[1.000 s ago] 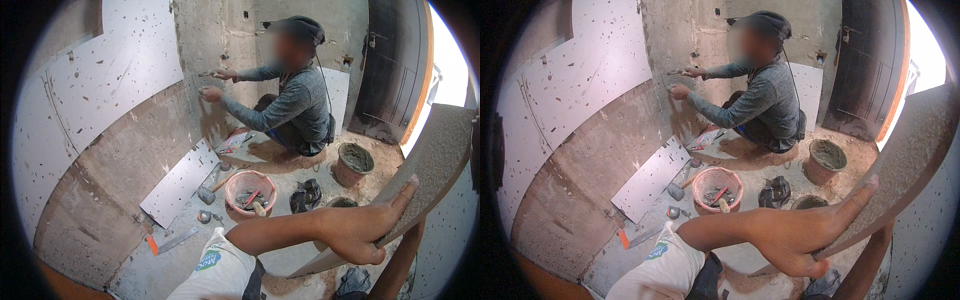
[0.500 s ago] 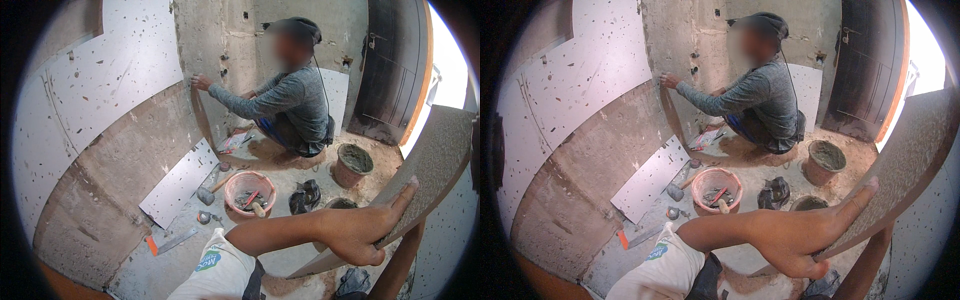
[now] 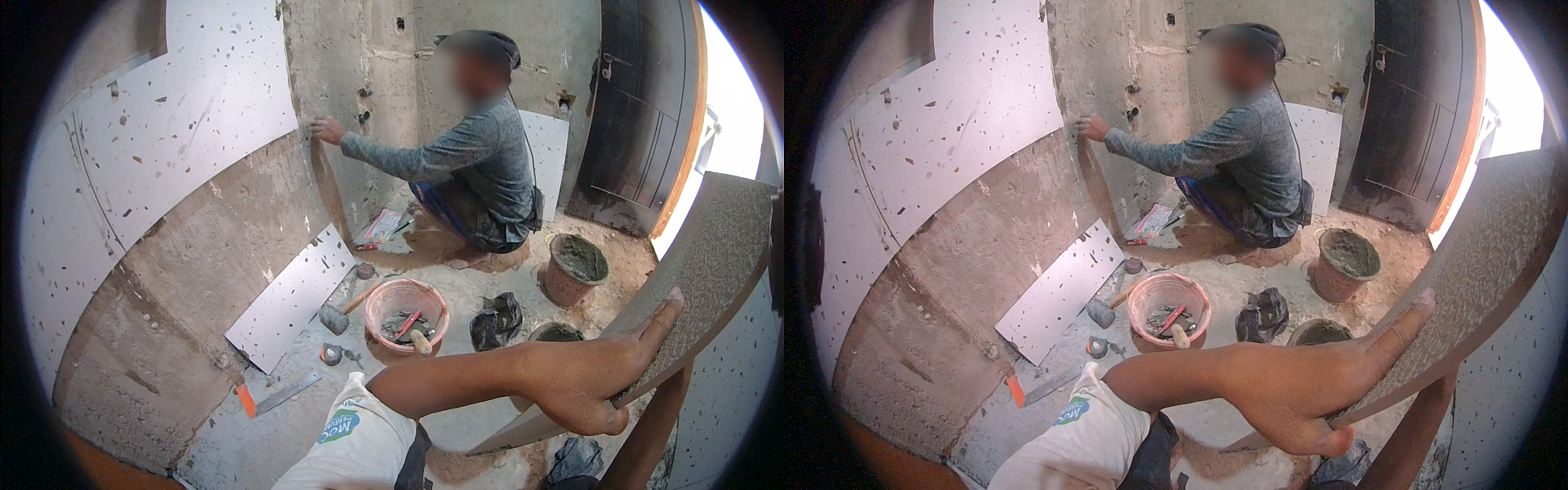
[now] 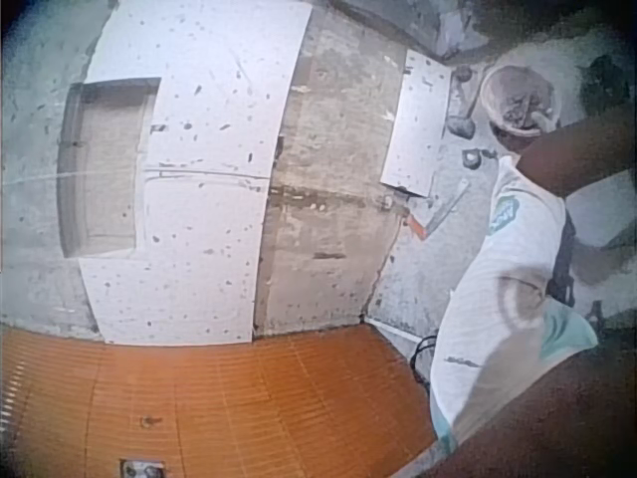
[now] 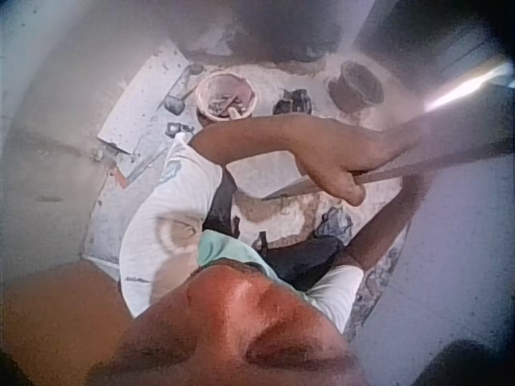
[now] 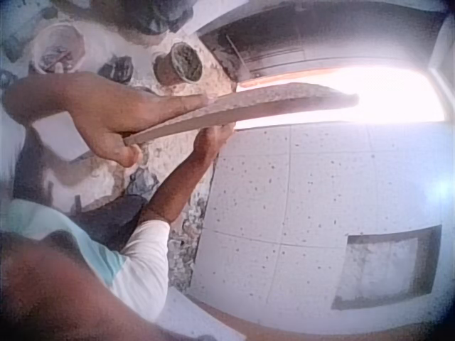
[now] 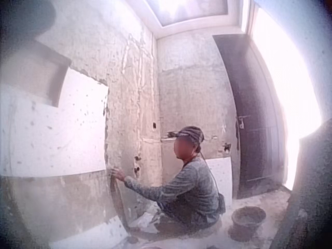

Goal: The person assists in a tiling project by holding a large white tile against a wall while a coworker applies adhesive. The person then retrieves a bucket of cement and uses a trowel to mix the contents.

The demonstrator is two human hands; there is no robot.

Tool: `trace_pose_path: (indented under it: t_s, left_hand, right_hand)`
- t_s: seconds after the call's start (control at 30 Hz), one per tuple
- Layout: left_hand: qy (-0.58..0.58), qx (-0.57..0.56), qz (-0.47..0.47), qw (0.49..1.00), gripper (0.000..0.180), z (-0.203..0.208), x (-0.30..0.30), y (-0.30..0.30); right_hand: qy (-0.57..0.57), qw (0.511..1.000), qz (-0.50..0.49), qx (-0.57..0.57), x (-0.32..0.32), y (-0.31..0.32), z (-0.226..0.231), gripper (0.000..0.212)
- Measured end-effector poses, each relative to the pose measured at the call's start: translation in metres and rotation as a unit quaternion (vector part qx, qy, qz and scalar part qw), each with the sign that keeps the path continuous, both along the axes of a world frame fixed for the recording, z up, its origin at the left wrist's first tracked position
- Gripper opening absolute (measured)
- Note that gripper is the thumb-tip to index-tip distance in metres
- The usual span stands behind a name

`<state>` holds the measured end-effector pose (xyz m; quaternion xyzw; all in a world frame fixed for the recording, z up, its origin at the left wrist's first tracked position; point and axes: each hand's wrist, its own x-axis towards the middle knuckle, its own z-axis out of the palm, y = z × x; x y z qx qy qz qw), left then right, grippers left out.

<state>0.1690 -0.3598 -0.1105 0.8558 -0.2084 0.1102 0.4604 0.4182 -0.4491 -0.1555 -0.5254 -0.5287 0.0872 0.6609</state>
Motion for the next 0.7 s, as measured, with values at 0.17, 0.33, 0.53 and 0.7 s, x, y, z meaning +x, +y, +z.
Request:
trace_pose_path:
  t_s: [0.17,0.33,0.53,0.7]
  left_hand:
    - [0.0,-0.004,-0.001,1.0,0.105,0.001,-0.001,-0.002]
    - [-0.004,-0.004,-0.005,1.0,0.105,0.003,-0.001,-0.004]
    - [-0.002,-0.004,-0.002,1.0,0.105,0.002,-0.002,-0.003]
    - [-0.004,-0.003,-0.004,1.0,0.105,0.004,-0.002,-0.006]
  right_hand:
    - [0.016,1.0,0.02,0.001,0.001,-0.002,0.0,0.048]
    - [-0.035,0.999,0.008,-0.02,0.007,-0.005,0.003,0.041]
    - [-0.027,0.999,0.029,-0.018,-0.006,-0.005,0.01,0.04]
    - [-0.032,0.999,0.014,0.0,-0.008,-0.008,0.013,0.042]
